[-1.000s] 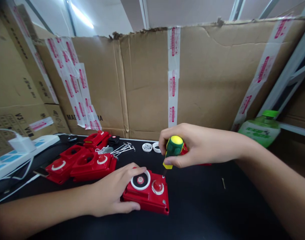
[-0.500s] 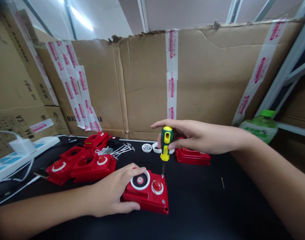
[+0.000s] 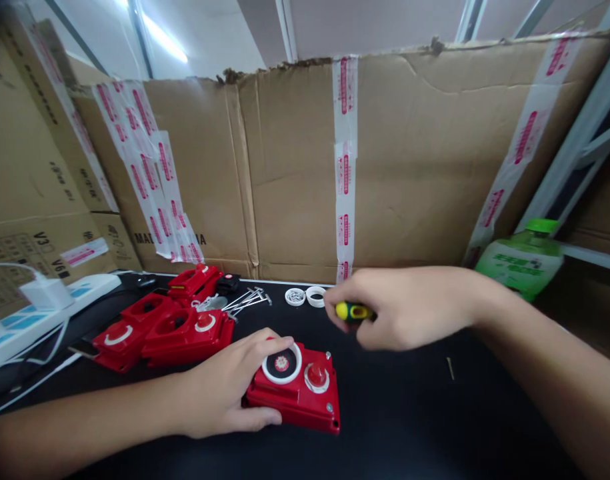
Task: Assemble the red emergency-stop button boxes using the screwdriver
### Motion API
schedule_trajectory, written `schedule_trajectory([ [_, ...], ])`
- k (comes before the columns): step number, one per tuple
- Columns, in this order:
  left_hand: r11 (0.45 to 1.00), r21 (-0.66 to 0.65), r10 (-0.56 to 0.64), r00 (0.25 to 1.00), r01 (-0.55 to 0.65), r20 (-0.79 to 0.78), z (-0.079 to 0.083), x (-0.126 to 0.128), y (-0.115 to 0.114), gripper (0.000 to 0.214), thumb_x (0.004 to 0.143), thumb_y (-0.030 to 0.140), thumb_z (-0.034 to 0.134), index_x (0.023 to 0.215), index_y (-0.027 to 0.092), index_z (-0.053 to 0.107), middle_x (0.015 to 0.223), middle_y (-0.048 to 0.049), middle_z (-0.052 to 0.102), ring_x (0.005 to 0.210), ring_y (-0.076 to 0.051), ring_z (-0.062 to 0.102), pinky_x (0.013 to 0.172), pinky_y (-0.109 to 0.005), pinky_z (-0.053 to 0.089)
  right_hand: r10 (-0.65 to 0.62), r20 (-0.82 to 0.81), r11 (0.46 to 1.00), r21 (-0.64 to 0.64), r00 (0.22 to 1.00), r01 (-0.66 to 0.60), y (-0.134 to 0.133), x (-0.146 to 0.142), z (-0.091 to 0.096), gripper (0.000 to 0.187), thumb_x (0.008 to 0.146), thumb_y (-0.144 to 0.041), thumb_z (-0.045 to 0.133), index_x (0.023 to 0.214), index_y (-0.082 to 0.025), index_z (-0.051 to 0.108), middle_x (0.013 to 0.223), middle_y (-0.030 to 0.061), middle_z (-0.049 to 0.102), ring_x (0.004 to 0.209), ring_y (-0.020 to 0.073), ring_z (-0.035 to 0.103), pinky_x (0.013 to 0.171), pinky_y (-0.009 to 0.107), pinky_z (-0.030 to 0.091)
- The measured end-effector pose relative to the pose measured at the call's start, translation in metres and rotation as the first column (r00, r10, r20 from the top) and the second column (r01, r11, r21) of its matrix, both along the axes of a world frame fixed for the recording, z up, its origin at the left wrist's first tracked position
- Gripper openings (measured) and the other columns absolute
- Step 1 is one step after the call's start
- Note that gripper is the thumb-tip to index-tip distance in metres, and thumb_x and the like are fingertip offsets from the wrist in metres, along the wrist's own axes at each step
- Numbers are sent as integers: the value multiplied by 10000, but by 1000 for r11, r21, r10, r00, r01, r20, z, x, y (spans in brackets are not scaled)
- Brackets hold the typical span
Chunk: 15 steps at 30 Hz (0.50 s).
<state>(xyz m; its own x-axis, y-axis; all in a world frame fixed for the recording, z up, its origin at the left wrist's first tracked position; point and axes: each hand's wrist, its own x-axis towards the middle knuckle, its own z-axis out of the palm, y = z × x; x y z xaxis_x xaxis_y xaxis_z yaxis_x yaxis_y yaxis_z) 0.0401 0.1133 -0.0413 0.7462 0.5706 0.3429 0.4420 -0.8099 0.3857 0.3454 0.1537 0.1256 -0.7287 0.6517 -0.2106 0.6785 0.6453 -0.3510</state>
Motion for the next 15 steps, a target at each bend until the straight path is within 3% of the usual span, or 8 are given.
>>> schedule_trajectory([
  [2, 1000, -1, -5, 1000, 5, 11, -2, 0, 1, 975, 957, 487, 858, 1682, 289, 237, 1518, -201, 573, 1354, -388, 645, 1166, -590, 553, -53, 175, 995, 92, 983, 38, 0, -5, -10, 144, 868, -334, 690, 991, -275, 737, 851, 2, 718, 685, 208, 632, 591, 331, 427],
  [4, 1000, -3, -7, 1000, 7, 16, -2, 0, 1, 973, 959, 486, 857, 1681, 293, 235, 1503, -197, 576, 1338, -383, 652, 1149, -581, 565, -92, 209, 986, 153, 974, 60, 2, -9, -22, 326, 882, -527, 737, 1070, -263, 769, 982, 63, 765, 782, 264, 703, 622, 354, 450],
  [6, 1000, 2, -11, 1000, 11, 18, -2, 0, 2, 972, 959, 492, 857, 1679, 297, 234, 1513, -197, 569, 1347, -384, 644, 1157, -580, 558, -88, 218, 985, 162, 972, 53, 4, -12, -31, 431, 855, -606, 771, 1097, -249, 783, 1062, 102, 775, 865, 309, 737, 651, 368, 461],
  [15, 1000, -4, 9, 999, -9, -31, 4, 3, 1, 969, 939, 527, 867, 1660, 217, 297, 1476, -223, 580, 1312, -403, 651, 1141, -595, 561, -36, 233, 987, 158, 972, -1, 2, -27, -48, 210, 905, -394, 693, 998, -221, 767, 1000, 99, 753, 805, 270, 730, 631, 337, 446],
])
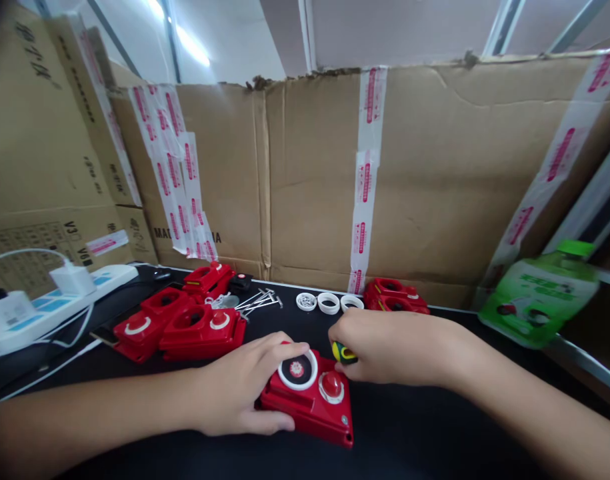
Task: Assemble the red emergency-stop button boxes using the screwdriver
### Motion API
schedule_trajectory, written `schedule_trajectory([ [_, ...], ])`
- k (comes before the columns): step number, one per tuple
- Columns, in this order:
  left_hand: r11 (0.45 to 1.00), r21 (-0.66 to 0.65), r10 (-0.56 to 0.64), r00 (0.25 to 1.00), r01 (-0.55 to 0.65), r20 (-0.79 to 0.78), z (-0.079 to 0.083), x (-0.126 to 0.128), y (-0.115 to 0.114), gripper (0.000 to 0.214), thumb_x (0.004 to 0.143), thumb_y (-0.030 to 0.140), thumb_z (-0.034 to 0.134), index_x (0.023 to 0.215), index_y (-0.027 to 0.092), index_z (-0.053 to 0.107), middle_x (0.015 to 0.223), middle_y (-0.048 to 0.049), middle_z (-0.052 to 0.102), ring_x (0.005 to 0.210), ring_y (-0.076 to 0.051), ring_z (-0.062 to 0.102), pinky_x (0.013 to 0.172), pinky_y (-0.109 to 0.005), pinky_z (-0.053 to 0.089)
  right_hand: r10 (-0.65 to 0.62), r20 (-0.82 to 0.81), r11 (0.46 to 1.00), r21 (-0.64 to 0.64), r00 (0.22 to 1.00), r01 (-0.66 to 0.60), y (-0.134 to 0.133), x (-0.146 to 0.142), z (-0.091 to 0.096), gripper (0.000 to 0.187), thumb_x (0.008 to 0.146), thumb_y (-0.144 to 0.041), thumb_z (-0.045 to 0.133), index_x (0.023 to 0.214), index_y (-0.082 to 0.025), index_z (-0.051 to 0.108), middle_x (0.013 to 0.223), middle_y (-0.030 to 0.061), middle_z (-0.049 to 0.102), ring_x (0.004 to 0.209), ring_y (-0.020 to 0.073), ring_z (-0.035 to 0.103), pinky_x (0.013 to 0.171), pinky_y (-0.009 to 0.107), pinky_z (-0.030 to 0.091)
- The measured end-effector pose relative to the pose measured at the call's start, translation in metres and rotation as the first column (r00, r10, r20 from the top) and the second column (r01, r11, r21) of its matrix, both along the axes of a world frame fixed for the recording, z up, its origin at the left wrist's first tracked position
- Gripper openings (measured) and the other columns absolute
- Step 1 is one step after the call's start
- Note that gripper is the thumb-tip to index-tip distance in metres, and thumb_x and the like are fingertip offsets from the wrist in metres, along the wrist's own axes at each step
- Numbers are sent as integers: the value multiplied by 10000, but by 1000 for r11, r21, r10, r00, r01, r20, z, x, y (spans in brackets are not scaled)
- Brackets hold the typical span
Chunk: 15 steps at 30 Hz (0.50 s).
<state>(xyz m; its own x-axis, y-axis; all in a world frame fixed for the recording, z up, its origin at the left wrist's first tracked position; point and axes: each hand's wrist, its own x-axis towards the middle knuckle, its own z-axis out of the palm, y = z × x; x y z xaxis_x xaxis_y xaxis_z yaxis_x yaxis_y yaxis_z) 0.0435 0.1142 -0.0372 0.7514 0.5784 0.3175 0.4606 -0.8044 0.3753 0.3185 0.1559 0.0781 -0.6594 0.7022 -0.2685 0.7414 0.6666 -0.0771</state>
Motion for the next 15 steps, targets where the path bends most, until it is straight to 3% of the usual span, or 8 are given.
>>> schedule_trajectory([
  [8, 1000, 16, 14, 1000, -14, -3, -2, 2, 1, 912, 977, 605, 777, 1651, 160, 352, 1428, -246, 601, 1290, -422, 664, 1111, -607, 575, 72, -26, 995, 76, 997, -69, -1, -4, -3, 114, 782, -211, 732, 887, -210, 689, 881, 39, 726, 745, 195, 666, 621, 292, 436],
  [11, 999, 30, 20, 1000, -20, 5, -3, 4, 1, 913, 982, 620, 760, 1657, 160, 352, 1445, -255, 598, 1306, -432, 661, 1116, -614, 569, 98, -53, 986, 140, 994, -90, 10, -6, 7, 86, 833, -159, 676, 896, -210, 702, 882, 36, 740, 782, 196, 682, 704, 315, 499],
  [15, 999, 35, 22, 1000, -22, 9, -4, 5, 1, 934, 968, 622, 774, 1672, 191, 338, 1461, -247, 598, 1323, -445, 656, 1117, -621, 565, 106, -82, 973, 216, 991, -87, 42, -19, 13, 145, 972, -153, 631, 1044, -165, 756, 993, 88, 796, 870, 206, 727, 804, 354, 566],
])
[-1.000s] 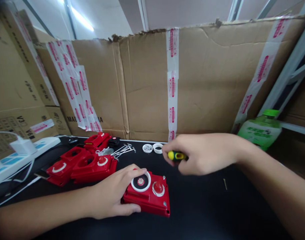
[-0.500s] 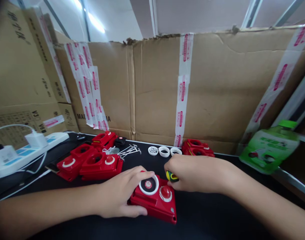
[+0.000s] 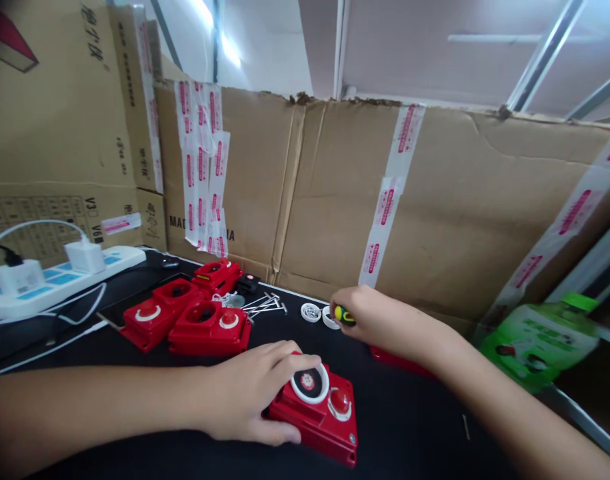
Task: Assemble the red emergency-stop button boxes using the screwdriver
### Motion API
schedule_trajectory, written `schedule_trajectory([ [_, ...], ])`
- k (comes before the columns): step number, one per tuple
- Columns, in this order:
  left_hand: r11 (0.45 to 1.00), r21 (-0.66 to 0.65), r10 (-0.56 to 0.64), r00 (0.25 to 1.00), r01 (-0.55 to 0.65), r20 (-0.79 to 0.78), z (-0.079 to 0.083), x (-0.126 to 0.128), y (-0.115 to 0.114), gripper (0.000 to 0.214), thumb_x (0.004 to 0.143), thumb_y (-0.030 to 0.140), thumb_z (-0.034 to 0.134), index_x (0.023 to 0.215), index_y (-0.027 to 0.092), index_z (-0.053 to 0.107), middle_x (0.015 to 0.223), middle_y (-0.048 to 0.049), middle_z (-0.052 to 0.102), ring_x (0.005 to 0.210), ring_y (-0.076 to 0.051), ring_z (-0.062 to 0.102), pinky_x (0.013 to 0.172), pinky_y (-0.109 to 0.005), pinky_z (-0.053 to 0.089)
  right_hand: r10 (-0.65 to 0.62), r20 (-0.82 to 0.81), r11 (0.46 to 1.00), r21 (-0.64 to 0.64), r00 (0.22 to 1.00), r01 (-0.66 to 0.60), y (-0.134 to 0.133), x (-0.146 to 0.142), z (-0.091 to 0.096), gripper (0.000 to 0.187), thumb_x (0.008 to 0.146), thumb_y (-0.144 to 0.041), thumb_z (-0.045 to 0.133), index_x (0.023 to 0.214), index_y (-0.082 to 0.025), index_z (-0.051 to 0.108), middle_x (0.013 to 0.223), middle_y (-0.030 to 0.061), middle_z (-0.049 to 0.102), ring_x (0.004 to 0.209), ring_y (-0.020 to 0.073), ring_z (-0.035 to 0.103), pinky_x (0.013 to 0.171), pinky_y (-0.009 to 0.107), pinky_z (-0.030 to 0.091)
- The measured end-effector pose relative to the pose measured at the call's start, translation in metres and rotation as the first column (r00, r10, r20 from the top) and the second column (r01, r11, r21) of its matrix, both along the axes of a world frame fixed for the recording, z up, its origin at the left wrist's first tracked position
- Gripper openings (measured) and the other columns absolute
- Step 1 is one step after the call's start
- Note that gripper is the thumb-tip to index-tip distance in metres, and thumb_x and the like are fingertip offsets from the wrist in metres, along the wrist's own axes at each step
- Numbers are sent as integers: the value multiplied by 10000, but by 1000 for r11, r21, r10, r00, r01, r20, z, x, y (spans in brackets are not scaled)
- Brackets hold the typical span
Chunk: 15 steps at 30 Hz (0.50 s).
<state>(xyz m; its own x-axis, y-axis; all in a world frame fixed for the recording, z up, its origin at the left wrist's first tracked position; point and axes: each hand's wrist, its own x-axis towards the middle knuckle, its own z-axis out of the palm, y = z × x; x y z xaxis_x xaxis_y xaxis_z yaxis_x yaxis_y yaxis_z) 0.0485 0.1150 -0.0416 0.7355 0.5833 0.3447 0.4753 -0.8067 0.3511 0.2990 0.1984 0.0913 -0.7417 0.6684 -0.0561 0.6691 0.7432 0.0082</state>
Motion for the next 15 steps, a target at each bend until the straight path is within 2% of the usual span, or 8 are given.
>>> schedule_trajectory([
  [2, 1000, 4, 2, 1000, -2, 5, -1, 0, 1, 944, 961, 621, 784, 1676, 197, 337, 1447, -240, 608, 1317, -446, 660, 1114, -617, 566, -1, 14, 1000, 20, 1000, 1, 20, -10, -6, 122, 1029, -218, 668, 1077, -147, 754, 1027, 90, 790, 920, 210, 739, 861, 387, 602],
  [5, 1000, 21, -3, 1000, 3, 13, -2, 0, 2, 947, 959, 630, 782, 1671, 187, 343, 1443, -241, 612, 1309, -445, 662, 1120, -617, 561, -11, 46, 1000, 18, 999, 10, 49, -24, -23, 282, 1060, -398, 712, 1230, -174, 728, 1205, 77, 763, 1029, 218, 748, 920, 442, 644],
  [7, 999, 34, -15, 1000, 14, 12, -2, 0, 2, 949, 958, 641, 774, 1666, 177, 346, 1452, -245, 610, 1310, -445, 659, 1131, -619, 553, -18, 47, 1000, 14, 999, 17, 63, -31, -33, 343, 1056, -415, 718, 1311, -186, 708, 1297, 93, 742, 1080, 234, 745, 934, 457, 651],
  [10, 999, 40, -5, 1000, 6, -11, -2, 0, 3, 956, 959, 652, 764, 1673, 182, 334, 1452, -238, 611, 1302, -437, 667, 1125, -603, 563, -26, -17, 999, 41, 1000, 27, 73, -35, -39, 368, 1049, -410, 728, 1335, -180, 697, 1308, 98, 736, 1083, 239, 744, 925, 457, 652],
  [12, 999, 42, 11, 1000, -10, -22, -2, 0, 3, 961, 962, 659, 758, 1677, 179, 332, 1437, -239, 620, 1283, -434, 679, 1106, -594, 576, -16, -126, 995, 93, 992, 28, 69, -30, -34, 333, 1054, -439, 713, 1255, -173, 709, 1201, 75, 747, 1004, 214, 737, 884, 428, 642],
  [14, 999, 49, 3, 1000, -3, -12, -3, 0, 4, 970, 957, 678, 751, 1675, 173, 339, 1432, -243, 627, 1280, -440, 682, 1105, -594, 576, 21, -264, 989, 149, 964, 19, 57, -20, -25, 322, 1073, -492, 656, 1021, -178, 704, 951, 23, 710, 827, 174, 673, 795, 371, 591],
  [15, 999, 54, -8, 1000, 8, -2, -4, -1, 4, 978, 951, 695, 746, 1675, 177, 340, 1438, -241, 629, 1283, -442, 681, 1108, -596, 573, 51, -332, 986, 168, 942, 6, 48, -15, -19, 399, 1089, -520, 598, 859, -197, 648, 800, 0, 635, 726, 161, 595, 740, 350, 538],
])
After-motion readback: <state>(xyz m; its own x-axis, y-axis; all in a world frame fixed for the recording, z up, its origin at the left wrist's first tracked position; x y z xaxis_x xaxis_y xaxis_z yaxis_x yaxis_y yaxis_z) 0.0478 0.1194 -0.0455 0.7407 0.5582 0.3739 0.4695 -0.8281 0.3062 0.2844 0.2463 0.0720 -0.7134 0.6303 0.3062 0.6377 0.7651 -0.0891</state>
